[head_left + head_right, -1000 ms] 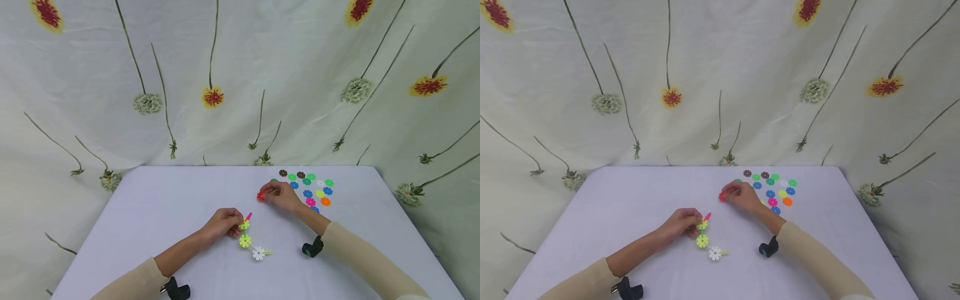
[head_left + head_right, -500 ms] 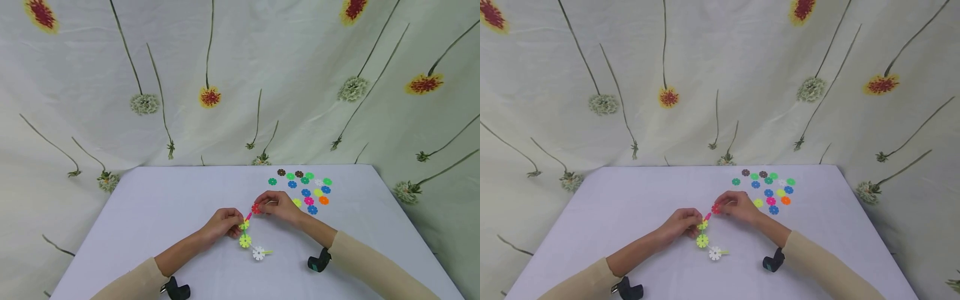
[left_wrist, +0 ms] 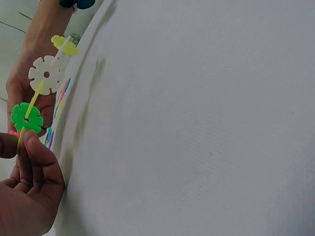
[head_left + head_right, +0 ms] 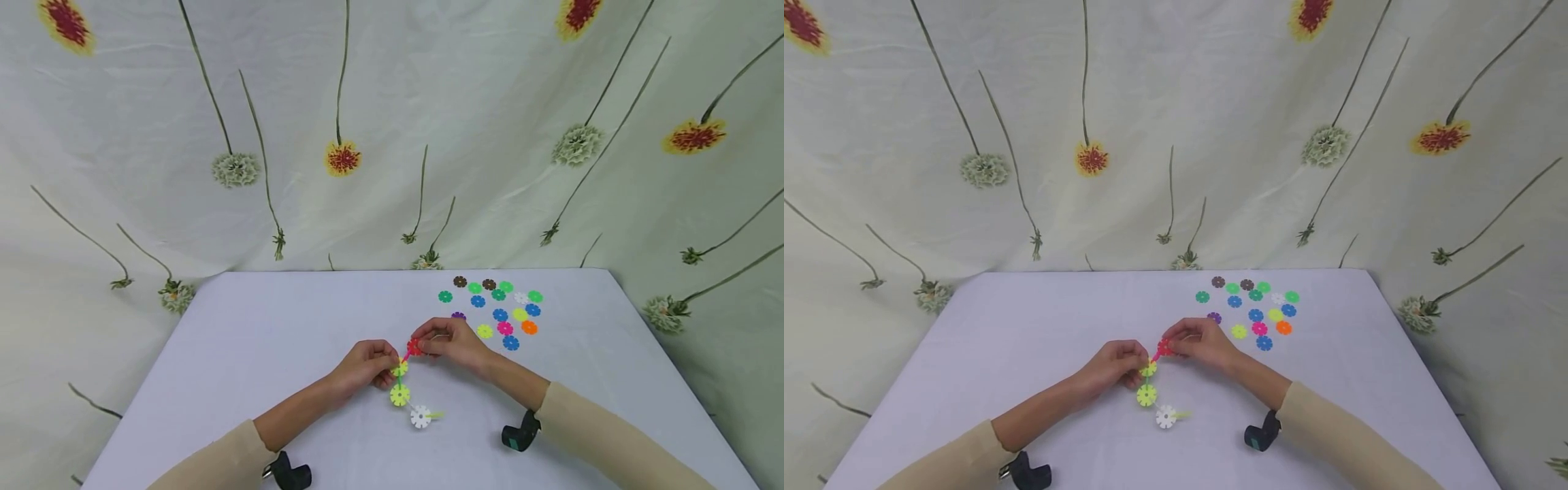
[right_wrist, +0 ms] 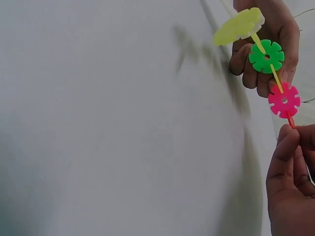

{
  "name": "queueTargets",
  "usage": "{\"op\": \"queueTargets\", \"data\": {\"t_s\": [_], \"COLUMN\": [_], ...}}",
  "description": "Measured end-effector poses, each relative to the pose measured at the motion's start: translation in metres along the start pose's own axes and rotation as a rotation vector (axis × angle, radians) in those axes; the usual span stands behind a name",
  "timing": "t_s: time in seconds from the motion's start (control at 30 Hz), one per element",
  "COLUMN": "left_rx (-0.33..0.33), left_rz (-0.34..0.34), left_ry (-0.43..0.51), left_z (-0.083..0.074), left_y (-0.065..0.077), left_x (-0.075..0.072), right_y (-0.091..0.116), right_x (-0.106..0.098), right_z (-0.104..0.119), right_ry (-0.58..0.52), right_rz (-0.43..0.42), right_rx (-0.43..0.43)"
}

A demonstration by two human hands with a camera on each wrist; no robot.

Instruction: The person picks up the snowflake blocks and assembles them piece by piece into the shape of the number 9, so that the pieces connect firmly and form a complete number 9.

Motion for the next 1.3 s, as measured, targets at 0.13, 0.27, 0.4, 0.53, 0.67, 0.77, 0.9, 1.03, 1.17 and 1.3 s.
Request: {"op": "queueTargets", "data": {"t_s": [0.13, 0.27, 0.4, 0.53, 0.67, 0.77, 0.9, 1.03, 1.17, 1.3], "left_rx": [0.023, 0.026, 0.011, 0.011, 0.034, 0.048, 0.061, 0.068, 0.055, 0.042], "left_rz": [0.026, 0.059, 0.118, 0.137, 0.073, 0.021, -0.010, -0.009, -0.006, -0.024], "left_ry": [-0.021, -0.008, 0.032, 0.031, 0.022, 0.043, 0.063, 0.063, 0.060, 0.043], "left_z": [-0.001, 0.000, 0.000, 0.000, -0.003, -0.006, -0.010, -0.012, -0.011, -0.009], "left_y": [0.000, -0.001, -0.001, -0.002, -0.005, -0.008, -0.009, -0.009, -0.008, -0.008], "left_x": [0.003, 0.006, 0.010, 0.011, 0.009, 0.007, 0.007, 0.008, 0.008, 0.006], "right_y": [0.003, 0.005, 0.006, 0.007, 0.006, 0.006, 0.006, 0.008, 0.009, 0.007], "right_x": [0.001, 0.000, -0.001, -0.001, -0.001, 0.001, 0.006, 0.010, 0.008, -0.004], "right_z": [0.000, 0.004, 0.007, 0.007, 0.006, 0.004, 0.002, 0.000, 0.001, 0.003], "right_ry": [-0.024, -0.028, -0.042, -0.073, -0.098, -0.107, -0.110, -0.119, -0.096, 0.004], "right_rz": [0.014, 0.019, 0.033, 0.040, 0.039, 0.052, 0.073, 0.081, 0.079, 0.031], "right_rx": [0.006, 0.001, 0.008, 0.031, 0.041, 0.037, 0.048, 0.064, 0.053, -0.006]}}
Point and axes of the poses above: each hand's wrist, its own y-axis away from the middle knuckle, its own x-axis out of the palm, z = x × y, the point moved 8 cm from there along -y, towards the middle knuckle, and after that the axes turned 9 degrees about -z, right-handed, at the moved point
